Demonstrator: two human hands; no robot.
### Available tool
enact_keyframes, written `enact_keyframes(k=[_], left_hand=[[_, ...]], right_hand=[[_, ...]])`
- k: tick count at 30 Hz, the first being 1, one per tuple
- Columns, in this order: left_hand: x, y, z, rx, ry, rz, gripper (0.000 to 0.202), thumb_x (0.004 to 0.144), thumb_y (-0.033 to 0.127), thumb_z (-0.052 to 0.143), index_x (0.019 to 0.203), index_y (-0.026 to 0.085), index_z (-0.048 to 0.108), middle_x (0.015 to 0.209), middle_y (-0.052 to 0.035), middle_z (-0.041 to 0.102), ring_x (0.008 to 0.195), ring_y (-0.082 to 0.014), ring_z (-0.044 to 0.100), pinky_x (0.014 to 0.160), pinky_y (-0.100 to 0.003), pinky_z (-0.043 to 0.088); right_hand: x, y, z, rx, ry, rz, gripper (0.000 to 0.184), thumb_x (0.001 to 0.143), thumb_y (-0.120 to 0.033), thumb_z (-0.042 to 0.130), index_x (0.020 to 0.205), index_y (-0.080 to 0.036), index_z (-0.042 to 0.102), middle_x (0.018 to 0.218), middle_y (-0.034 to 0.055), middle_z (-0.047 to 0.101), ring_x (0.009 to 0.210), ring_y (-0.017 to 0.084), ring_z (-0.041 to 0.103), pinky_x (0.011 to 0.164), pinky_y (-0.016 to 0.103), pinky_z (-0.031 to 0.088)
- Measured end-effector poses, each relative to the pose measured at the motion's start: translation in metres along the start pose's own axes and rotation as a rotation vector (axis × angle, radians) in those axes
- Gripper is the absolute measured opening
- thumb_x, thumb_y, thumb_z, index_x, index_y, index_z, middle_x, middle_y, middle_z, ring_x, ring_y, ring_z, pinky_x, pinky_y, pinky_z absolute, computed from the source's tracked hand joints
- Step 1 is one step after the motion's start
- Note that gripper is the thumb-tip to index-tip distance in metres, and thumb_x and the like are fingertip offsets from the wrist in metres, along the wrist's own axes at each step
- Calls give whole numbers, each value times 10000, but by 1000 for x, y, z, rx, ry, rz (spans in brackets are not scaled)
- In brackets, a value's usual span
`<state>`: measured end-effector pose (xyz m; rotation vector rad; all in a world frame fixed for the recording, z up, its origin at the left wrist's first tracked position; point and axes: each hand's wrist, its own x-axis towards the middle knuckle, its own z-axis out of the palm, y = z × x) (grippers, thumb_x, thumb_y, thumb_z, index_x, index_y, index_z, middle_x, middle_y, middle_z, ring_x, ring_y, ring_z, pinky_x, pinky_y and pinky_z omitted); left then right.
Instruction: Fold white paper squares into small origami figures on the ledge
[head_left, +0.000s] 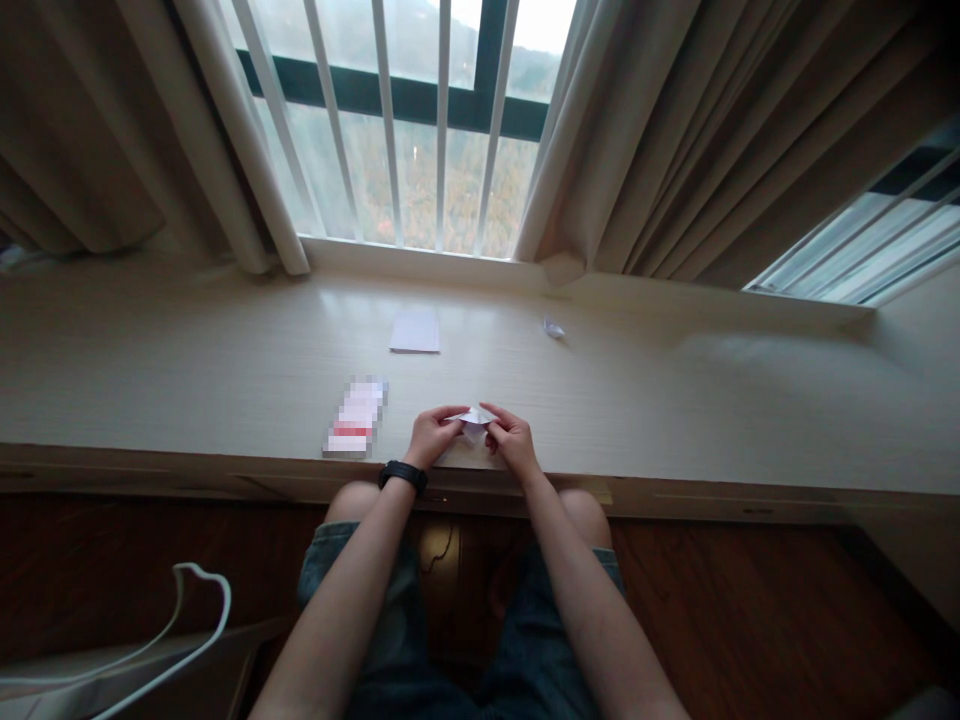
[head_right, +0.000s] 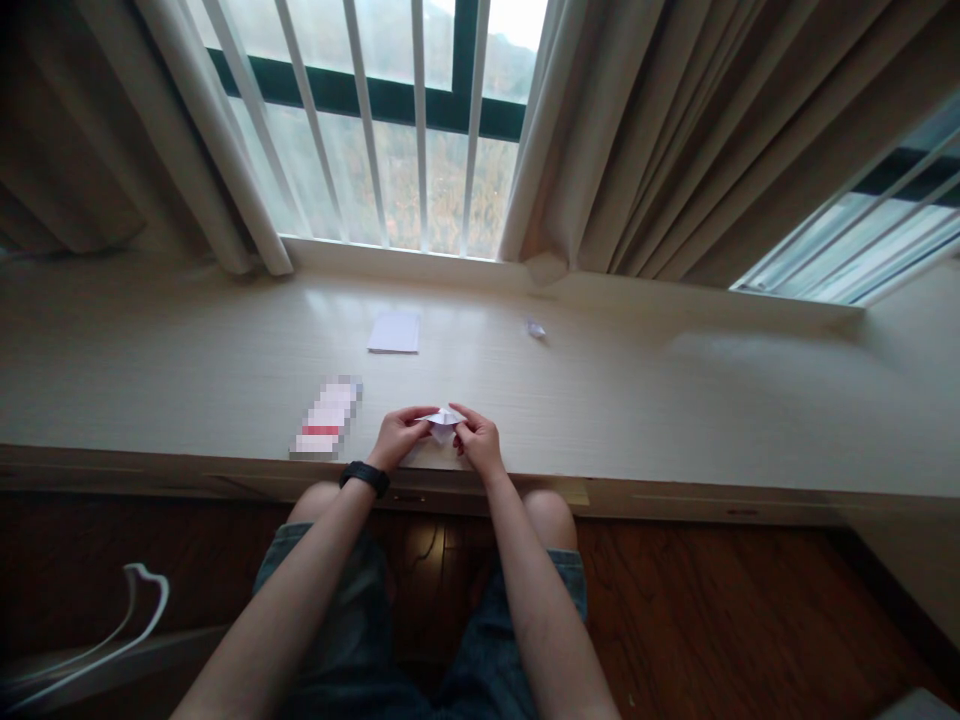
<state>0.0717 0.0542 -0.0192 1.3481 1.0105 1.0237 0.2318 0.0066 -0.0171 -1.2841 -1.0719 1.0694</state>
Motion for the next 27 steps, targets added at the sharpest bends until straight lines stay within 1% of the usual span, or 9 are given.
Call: enact_keyframes(k=[2, 3, 7, 9, 12, 14, 17, 23, 27], left_hand=[[-2, 2, 1, -94, -22, -42, 349, 694, 304, 714, 995, 129, 741, 991, -105, 737, 893, -232, 692, 768, -351, 596], [-2, 4, 2, -135, -30, -66, 376, 684, 321, 730, 1002, 120, 739, 959, -105, 741, 869, -228, 695, 758, -357, 601], [-5, 9, 4, -209, -28, -115, 456, 645, 383, 779, 1005, 105, 740, 884, -92, 745, 788, -205, 697, 755, -374, 608], [-5, 10, 4, -231, -29, -116, 480, 631, 404, 792, 1004, 106, 740, 903, -93, 745, 805, -208, 697, 778, -385, 605], [-5, 11, 5, -254, -40, -115, 485, 618, 420, 802, 983, 107, 745, 932, -98, 744, 830, -216, 697, 805, -398, 599], [-5, 11, 5, -259, -42, -119, 486, 609, 425, 809, 972, 108, 749, 935, -99, 744, 816, -214, 699, 799, -400, 602], [-5, 11, 5, -249, -43, -131, 517, 613, 430, 809, 1012, 108, 739, 894, -94, 745, 775, -204, 701, 764, -389, 612], [-4, 11, 4, -229, -54, -126, 565, 641, 446, 794, 1067, 84, 712, 800, -90, 733, 692, -187, 697, 653, -345, 625], [-4, 8, 4, -195, -46, -131, 551, 636, 433, 796, 1054, 83, 715, 772, -88, 732, 630, -176, 694, 641, -334, 624]], right_hand=[[-1, -2, 0, 41, 4, -7, 521, 700, -274, 555, 1214, -197, 597, 497, -81, 556, 395, 98, 473, 391, 192, 413], [-2, -3, 0, 55, 13, -13, 520, 696, -268, 562, 1212, -206, 579, 501, -85, 559, 396, 97, 482, 384, 184, 413], [-4, -4, 0, 83, 28, -42, 337, 714, -295, 590, 1035, -202, 629, 516, -67, 574, 412, 95, 503, 367, 172, 413], [-4, -3, 1, 93, 28, -45, 265, 718, -306, 604, 945, -186, 671, 521, -51, 583, 426, 96, 510, 367, 176, 414], [-3, -1, 1, 125, 55, -33, 228, 708, -300, 627, 873, -169, 713, 513, -35, 591, 433, 98, 509, 372, 188, 411], [-2, 0, 1, 149, 77, -25, 229, 698, -292, 638, 865, -164, 728, 495, -35, 585, 425, 100, 502, 372, 196, 407], [-1, 2, 0, 174, 90, -13, 236, 684, -286, 651, 864, -162, 741, 498, -28, 596, 426, 103, 507, 381, 206, 413], [0, 4, -1, 193, 88, -15, 242, 684, -291, 653, 868, -165, 747, 512, -18, 613, 439, 105, 525, 408, 214, 443], [-2, 2, -2, 165, 81, -16, 239, 688, -304, 652, 866, -166, 731, 551, -12, 634, 467, 115, 561, 438, 225, 477]])
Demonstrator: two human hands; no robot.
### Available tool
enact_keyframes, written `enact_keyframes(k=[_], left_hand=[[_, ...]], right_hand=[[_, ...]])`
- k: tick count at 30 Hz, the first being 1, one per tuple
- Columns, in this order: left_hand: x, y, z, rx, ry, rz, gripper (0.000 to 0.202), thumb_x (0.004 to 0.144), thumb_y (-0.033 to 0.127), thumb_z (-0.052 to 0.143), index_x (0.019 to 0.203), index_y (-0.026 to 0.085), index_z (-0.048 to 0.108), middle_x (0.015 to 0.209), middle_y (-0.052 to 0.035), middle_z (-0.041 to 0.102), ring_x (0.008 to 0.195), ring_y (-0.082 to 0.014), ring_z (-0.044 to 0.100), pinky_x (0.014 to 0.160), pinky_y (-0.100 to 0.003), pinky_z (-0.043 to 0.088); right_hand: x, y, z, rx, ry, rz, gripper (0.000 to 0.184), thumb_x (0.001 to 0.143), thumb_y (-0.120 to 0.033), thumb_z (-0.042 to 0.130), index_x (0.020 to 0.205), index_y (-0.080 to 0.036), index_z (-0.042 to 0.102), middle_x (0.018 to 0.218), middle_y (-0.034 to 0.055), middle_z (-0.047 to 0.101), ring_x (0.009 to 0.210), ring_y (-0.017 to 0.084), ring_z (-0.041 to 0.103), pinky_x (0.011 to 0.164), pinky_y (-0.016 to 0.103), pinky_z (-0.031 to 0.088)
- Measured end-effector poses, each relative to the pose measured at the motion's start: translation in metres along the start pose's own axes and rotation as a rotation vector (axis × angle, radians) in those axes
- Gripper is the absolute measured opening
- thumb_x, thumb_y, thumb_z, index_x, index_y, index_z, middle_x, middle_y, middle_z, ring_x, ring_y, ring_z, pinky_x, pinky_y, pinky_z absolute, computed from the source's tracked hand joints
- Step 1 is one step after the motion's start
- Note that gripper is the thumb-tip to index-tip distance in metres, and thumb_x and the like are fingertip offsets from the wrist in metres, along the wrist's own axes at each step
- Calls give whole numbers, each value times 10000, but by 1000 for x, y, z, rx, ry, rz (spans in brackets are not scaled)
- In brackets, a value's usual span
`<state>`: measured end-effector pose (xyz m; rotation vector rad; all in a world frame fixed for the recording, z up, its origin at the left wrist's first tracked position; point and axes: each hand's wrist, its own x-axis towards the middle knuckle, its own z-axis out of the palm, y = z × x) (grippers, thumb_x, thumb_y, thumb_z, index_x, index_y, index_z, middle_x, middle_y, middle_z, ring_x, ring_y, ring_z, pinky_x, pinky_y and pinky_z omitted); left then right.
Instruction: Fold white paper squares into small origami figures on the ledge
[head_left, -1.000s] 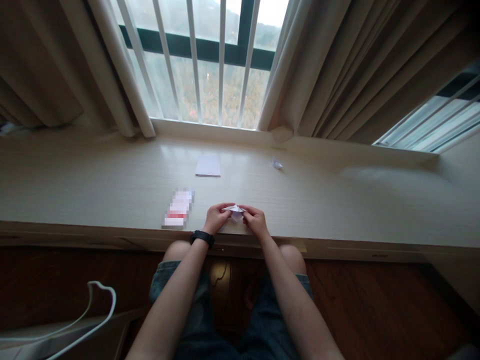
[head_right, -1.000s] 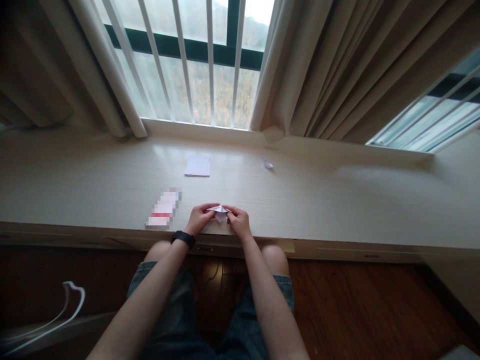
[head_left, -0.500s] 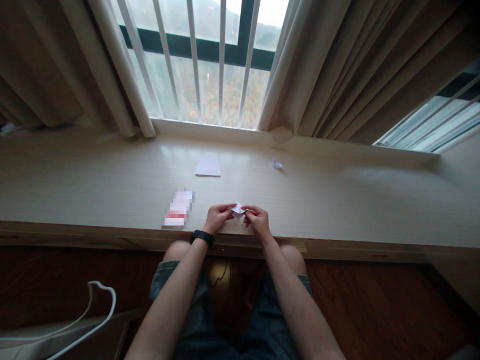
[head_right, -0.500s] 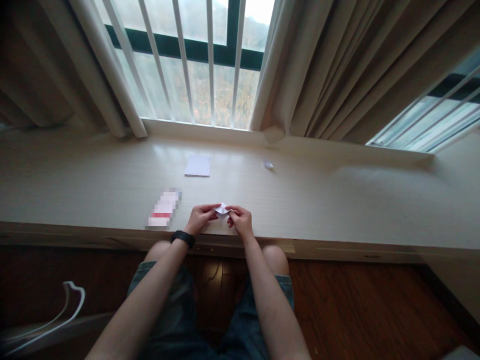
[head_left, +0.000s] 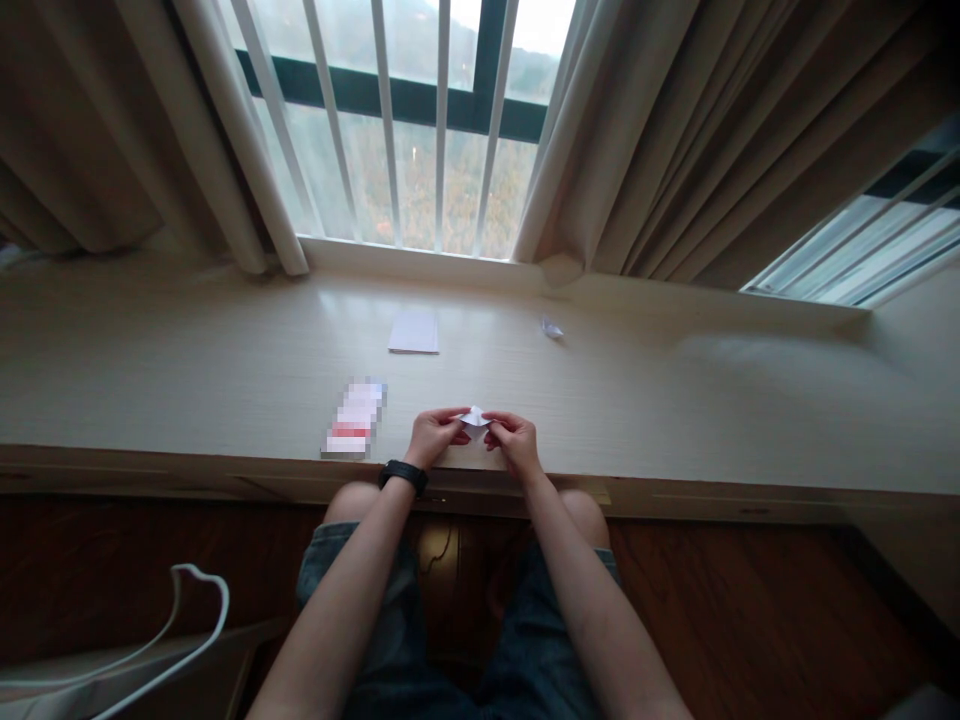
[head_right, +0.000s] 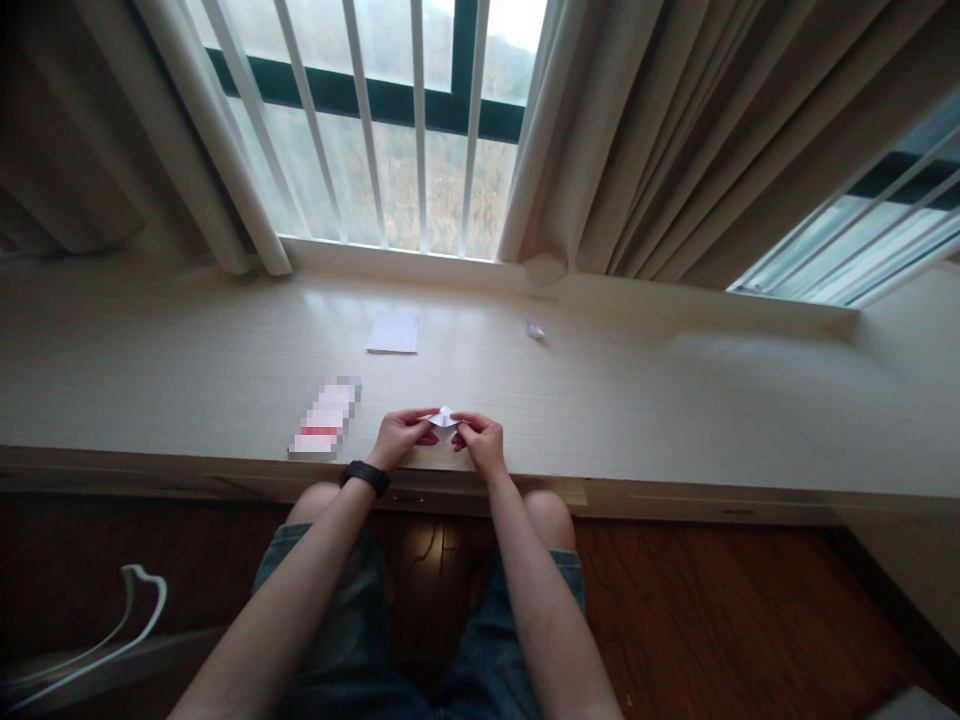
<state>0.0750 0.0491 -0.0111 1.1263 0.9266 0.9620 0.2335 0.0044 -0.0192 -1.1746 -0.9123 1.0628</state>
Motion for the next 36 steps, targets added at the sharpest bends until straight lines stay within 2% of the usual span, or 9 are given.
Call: enact_keyframes(k=[6, 9, 12, 15, 17, 20, 25, 29, 36], left_hand=[[2, -6, -1, 29, 5, 47, 413, 663, 366, 760, 973, 93, 738, 803, -82, 733, 689, -184, 701, 655, -336, 629], [1, -4, -1, 65, 2, 58, 389, 682, 321, 738, 1004, 102, 731, 821, -74, 728, 723, -191, 704, 671, -339, 631], [-3, 1, 0, 34, -20, 50, 468, 695, 319, 735, 1112, 114, 687, 884, -77, 724, 754, -200, 709, 686, -350, 630], [-6, 4, 2, 20, -38, 39, 535, 722, 377, 733, 1177, 109, 643, 855, -88, 721, 770, -216, 713, 682, -352, 625], [-6, 4, 3, 58, -33, 49, 508, 721, 401, 739, 1124, 101, 667, 834, -98, 723, 772, -226, 715, 677, -348, 621], [-4, 2, 3, 107, -11, 88, 418, 707, 378, 749, 1028, 114, 706, 877, -102, 735, 772, -229, 715, 696, -355, 615], [1, -6, -2, 266, 43, 203, 255, 719, 260, 703, 959, 179, 738, 961, -74, 744, 883, -224, 705, 856, -365, 564], [4, -10, -3, 336, 46, 263, 253, 709, 168, 655, 946, 192, 738, 958, -60, 743, 891, -212, 696, 866, -352, 547], [2, -9, -2, 488, 48, 265, 355, 688, 86, 609, 999, 194, 739, 956, -56, 748, 846, -200, 693, 834, -323, 545]], right_hand=[[-2, -8, 1, -16, -115, 42, 301, 734, -430, 664, 891, -174, 662, 634, 1, 661, 544, 144, 634, 510, 253, 552], [-1, -9, 3, -69, -91, 13, 367, 694, -478, 729, 884, -186, 617, 596, -16, 644, 481, 133, 608, 460, 240, 537], [1, -5, 2, -34, -43, 13, 474, 644, -491, 778, 954, -203, 564, 613, -19, 661, 481, 154, 626, 456, 265, 555], [3, -1, 1, 37, 9, 24, 570, 625, -469, 803, 1053, -213, 527, 700, -2, 695, 560, 183, 669, 545, 329, 602], [3, 2, 1, 53, 18, 25, 583, 621, -444, 809, 1081, -212, 535, 784, 18, 711, 641, 194, 688, 618, 365, 616], [3, 4, 2, 39, 20, -10, 493, 606, -400, 813, 999, -197, 596, 902, 51, 718, 776, 217, 696, 709, 393, 612], [0, 6, 5, -105, 19, -158, 189, 655, -296, 744, 772, -183, 648, 971, 79, 725, 935, 231, 680, 890, 400, 541], [-1, 7, 5, -196, 25, -198, 61, 681, -238, 666, 712, -187, 654, 991, 82, 725, 943, 226, 676, 860, 367, 542], [-2, 8, 5, -265, -18, -218, 56, 697, -196, 605, 742, -202, 638, 1033, 62, 721, 972, 221, 670, 851, 348, 539]])
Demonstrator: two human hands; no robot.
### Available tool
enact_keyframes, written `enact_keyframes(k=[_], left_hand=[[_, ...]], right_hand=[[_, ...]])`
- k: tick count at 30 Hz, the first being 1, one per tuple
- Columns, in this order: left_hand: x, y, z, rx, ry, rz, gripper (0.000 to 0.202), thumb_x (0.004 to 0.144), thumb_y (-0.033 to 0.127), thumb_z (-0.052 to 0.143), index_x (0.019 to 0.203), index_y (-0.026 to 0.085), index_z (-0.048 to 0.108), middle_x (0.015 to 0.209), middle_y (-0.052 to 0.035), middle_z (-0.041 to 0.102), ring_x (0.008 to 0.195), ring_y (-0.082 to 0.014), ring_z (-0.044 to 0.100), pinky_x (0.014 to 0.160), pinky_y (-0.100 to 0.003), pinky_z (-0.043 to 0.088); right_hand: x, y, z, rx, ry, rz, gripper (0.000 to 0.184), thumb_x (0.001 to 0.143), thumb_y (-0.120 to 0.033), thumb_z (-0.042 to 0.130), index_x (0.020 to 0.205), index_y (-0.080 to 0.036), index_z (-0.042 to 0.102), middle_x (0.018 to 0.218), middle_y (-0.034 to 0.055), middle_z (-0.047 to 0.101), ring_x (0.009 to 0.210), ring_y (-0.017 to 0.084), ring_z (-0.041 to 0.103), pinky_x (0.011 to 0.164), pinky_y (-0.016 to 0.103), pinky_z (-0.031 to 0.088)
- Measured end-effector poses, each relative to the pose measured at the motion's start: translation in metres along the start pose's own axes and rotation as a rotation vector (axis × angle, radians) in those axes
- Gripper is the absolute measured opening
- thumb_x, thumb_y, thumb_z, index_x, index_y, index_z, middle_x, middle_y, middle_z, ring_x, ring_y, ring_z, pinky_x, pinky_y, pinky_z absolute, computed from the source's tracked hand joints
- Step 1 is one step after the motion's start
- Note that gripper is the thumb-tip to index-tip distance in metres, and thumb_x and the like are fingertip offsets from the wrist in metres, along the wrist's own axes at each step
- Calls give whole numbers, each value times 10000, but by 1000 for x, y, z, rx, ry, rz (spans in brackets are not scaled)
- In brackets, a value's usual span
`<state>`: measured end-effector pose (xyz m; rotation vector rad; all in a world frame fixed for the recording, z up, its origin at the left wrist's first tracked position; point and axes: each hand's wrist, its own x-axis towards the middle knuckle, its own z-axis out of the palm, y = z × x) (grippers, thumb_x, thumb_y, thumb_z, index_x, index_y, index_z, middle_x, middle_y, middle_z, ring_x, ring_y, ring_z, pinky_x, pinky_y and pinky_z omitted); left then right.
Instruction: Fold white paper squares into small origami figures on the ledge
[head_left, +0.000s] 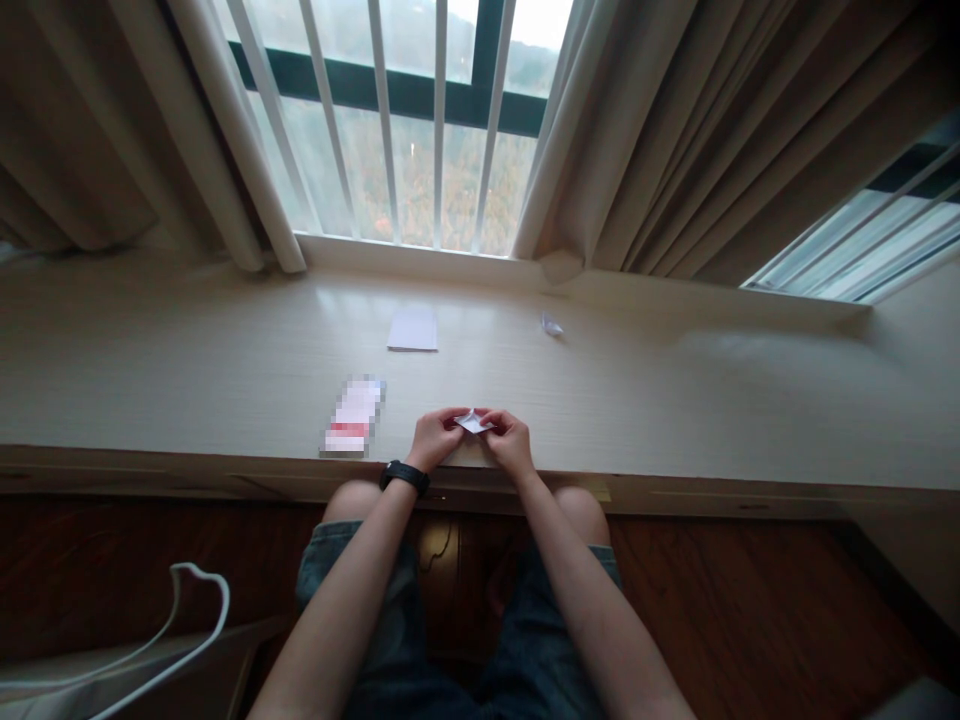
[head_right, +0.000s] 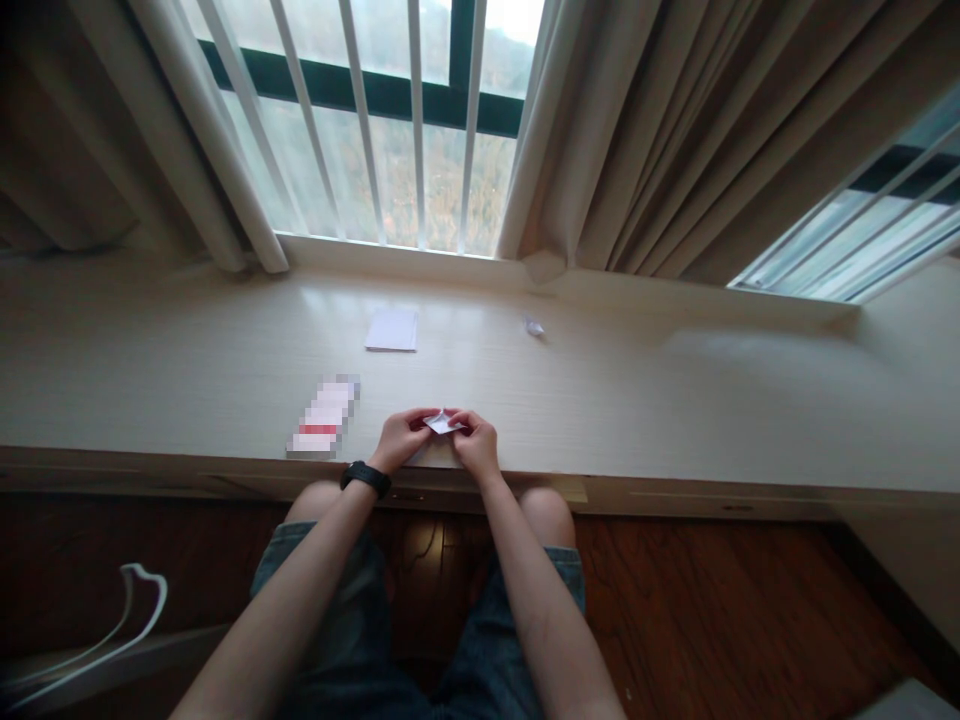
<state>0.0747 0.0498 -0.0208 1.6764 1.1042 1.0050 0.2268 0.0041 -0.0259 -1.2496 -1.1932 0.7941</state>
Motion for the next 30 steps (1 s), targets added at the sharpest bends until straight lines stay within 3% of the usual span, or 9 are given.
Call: enact_keyframes(k=[7, 13, 22, 27, 30], left_hand=[[-2, 12, -4, 96, -7, -3, 311, 736, 105, 589, 997, 187, 736, 962, -35, 749, 854, -168, 689, 825, -279, 540], [-2, 9, -4, 54, -21, -6, 356, 721, 91, 577, 1032, 182, 725, 959, -37, 750, 848, -173, 692, 799, -279, 552], [-2, 9, -4, 55, -7, 32, 400, 684, 29, 542, 997, 184, 736, 981, -38, 747, 900, -180, 691, 850, -302, 546], [-2, 7, -4, 59, 21, 27, 340, 713, 77, 576, 992, 185, 739, 980, -47, 747, 913, -192, 692, 852, -312, 549], [-1, 5, -2, 7, 23, 2, 285, 744, 136, 595, 990, 177, 734, 934, -51, 750, 851, -191, 702, 780, -301, 574]], right_hand=[[0, -5, 1, 89, 10, 29, 164, 687, -298, 711, 786, -205, 618, 953, 60, 737, 932, 229, 686, 853, 360, 542], [0, -7, 3, 127, 52, 69, 254, 646, -377, 779, 746, -197, 631, 827, 41, 729, 834, 224, 693, 812, 360, 552], [-2, -2, 1, -1, -93, 14, 109, 724, -293, 688, 774, -223, 620, 981, 37, 727, 952, 227, 671, 816, 354, 536], [-1, -2, 1, -106, -93, -5, 160, 758, -357, 666, 777, -227, 575, 915, 27, 714, 847, 207, 660, 727, 320, 522], [0, -4, 1, -129, -66, 2, 215, 770, -388, 662, 872, -219, 579, 846, 21, 700, 753, 190, 647, 680, 298, 505]])
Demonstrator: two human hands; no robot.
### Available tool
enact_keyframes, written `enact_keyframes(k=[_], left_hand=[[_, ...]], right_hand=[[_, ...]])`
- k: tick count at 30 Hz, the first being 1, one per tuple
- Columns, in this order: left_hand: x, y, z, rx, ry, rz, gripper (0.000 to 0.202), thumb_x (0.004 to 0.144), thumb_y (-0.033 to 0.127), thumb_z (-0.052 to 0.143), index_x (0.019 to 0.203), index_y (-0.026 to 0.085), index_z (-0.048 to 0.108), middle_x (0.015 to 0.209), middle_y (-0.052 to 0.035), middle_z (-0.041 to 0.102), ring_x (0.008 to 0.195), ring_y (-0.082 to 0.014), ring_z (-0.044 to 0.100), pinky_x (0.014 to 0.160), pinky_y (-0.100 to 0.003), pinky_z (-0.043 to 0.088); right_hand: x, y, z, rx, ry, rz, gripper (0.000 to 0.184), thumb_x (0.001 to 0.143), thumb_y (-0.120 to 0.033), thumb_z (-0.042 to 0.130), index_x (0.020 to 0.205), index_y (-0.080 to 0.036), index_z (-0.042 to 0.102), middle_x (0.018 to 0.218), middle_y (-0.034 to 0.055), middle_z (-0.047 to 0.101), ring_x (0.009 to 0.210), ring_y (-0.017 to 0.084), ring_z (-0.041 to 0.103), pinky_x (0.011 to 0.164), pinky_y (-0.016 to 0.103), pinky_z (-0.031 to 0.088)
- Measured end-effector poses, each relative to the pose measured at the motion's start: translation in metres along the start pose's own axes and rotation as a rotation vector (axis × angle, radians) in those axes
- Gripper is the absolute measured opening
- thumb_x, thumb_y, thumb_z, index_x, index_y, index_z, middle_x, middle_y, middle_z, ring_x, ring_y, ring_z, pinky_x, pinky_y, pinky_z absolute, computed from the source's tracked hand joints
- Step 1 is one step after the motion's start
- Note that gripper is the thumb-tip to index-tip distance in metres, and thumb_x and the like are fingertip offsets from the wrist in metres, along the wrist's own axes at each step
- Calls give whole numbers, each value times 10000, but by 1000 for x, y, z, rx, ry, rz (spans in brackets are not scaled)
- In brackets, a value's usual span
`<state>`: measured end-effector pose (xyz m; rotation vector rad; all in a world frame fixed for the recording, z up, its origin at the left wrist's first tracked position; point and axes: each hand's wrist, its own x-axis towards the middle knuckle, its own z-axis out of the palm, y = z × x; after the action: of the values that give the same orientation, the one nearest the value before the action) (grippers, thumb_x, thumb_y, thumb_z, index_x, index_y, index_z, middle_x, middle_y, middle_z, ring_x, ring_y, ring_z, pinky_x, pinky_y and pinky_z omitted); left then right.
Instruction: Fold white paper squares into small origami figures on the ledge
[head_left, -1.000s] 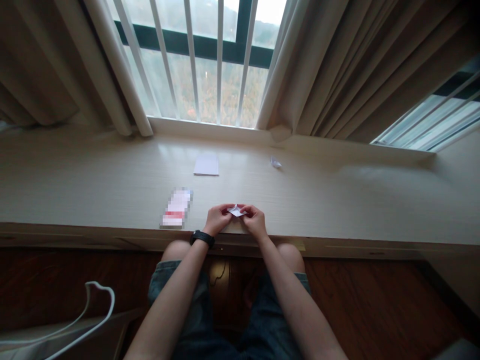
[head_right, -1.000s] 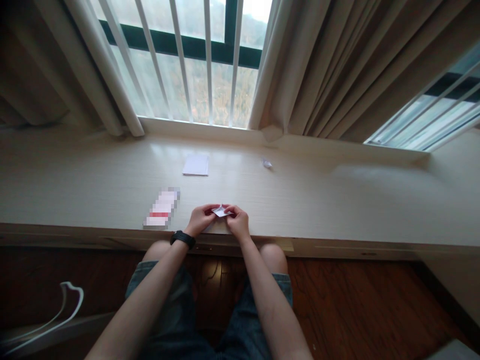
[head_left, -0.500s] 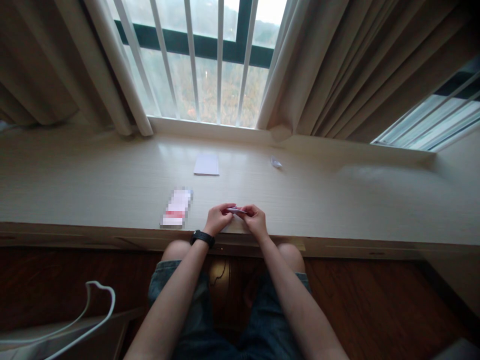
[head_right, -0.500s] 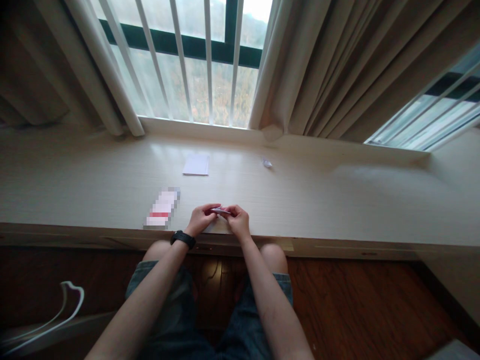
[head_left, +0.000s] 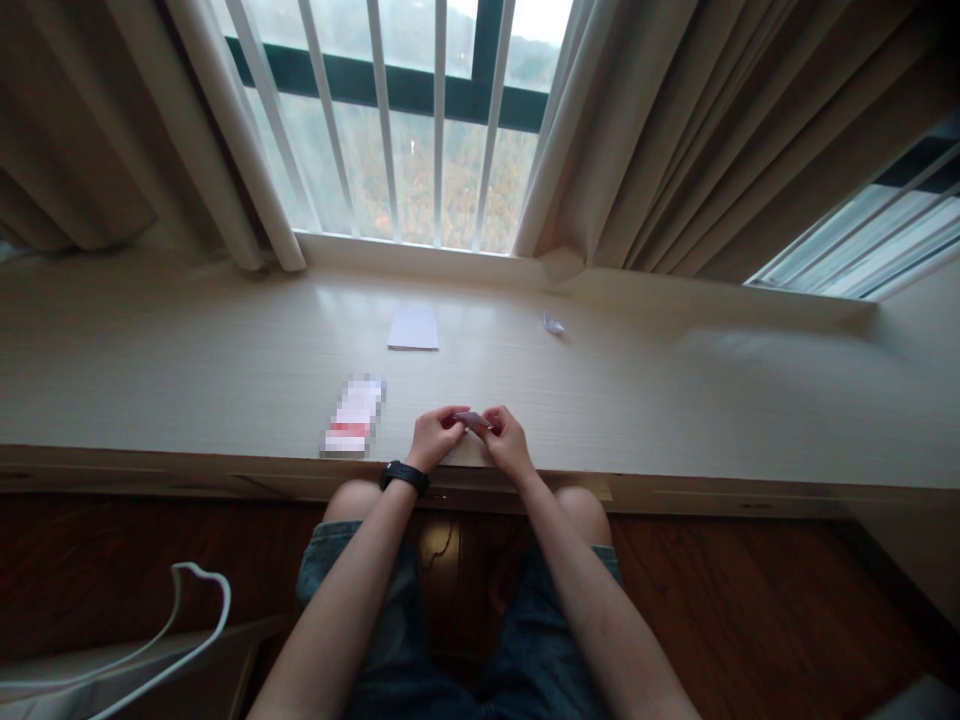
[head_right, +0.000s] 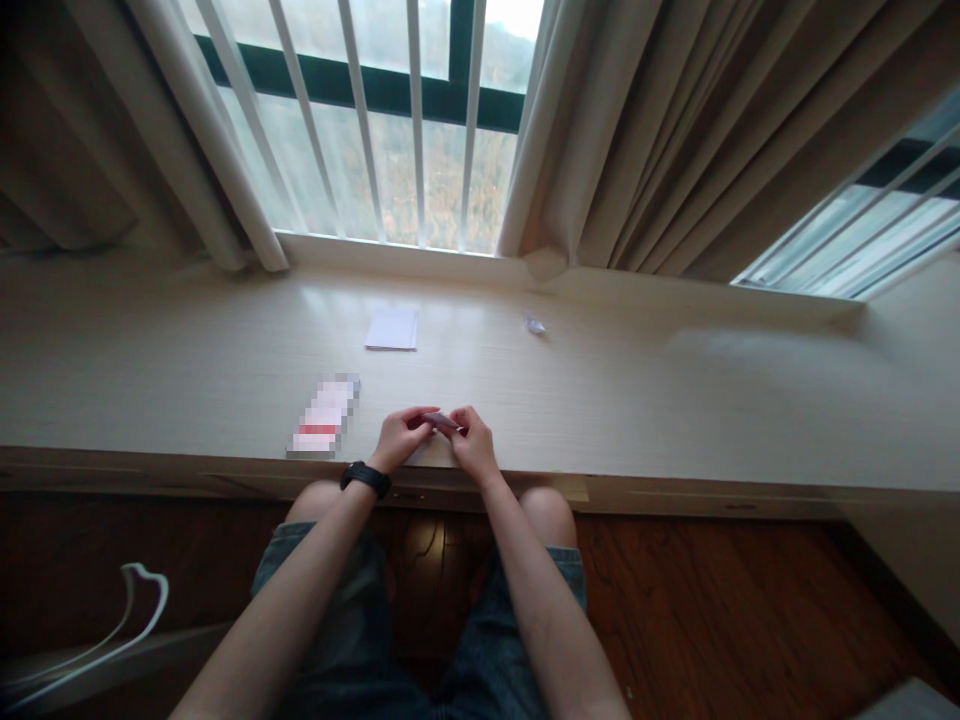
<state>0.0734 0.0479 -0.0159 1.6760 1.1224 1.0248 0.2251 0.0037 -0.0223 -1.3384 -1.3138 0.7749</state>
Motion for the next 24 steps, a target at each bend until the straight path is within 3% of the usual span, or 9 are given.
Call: enact_keyframes(k=[5, 13, 16, 19, 21, 24], left_hand=[[0, 2, 3, -235, -7, -101, 284, 773, 226, 623, 1033, 134, 692, 820, -62, 739, 666, -171, 694, 557, -256, 581], [4, -5, 3, -311, -5, -109, 345, 779, 332, 674, 1047, 115, 674, 735, -61, 701, 625, -159, 664, 489, -238, 556], [3, -4, 4, -285, -6, -114, 389, 785, 376, 675, 1084, 129, 649, 803, -69, 698, 619, -150, 661, 471, -233, 544], [-1, 2, 5, -178, 84, -68, 400, 762, 418, 705, 1061, 167, 623, 977, -75, 672, 647, -136, 666, 495, -232, 544], [-4, 5, 5, -27, 135, 20, 320, 750, 429, 718, 918, 169, 640, 949, -59, 652, 678, -132, 658, 545, -230, 543], [-6, 6, 4, 153, 116, 119, 254, 780, 406, 691, 702, 169, 646, 796, -36, 624, 699, -131, 629, 632, -237, 536]], right_hand=[[1, 0, -2, 57, -23, 27, 305, 759, -352, 674, 1013, -208, 587, 878, 36, 718, 770, 207, 670, 709, 313, 508], [4, 0, -6, 151, -48, 87, 382, 687, -328, 745, 1002, -186, 580, 854, 55, 729, 752, 218, 687, 685, 313, 521], [4, 1, -5, 167, -28, 106, 411, 670, -335, 761, 1004, -187, 570, 833, 53, 729, 745, 219, 690, 675, 310, 526], [4, 1, -4, 182, 15, 113, 411, 670, -369, 762, 983, -192, 564, 806, 47, 727, 713, 215, 689, 638, 301, 527], [4, 1, -3, 183, 35, 114, 413, 673, -404, 756, 973, -195, 565, 795, 46, 724, 683, 210, 682, 597, 291, 520], [4, 2, -3, 172, 41, 117, 425, 670, -442, 753, 967, -195, 576, 808, 50, 723, 691, 210, 678, 580, 286, 518]])
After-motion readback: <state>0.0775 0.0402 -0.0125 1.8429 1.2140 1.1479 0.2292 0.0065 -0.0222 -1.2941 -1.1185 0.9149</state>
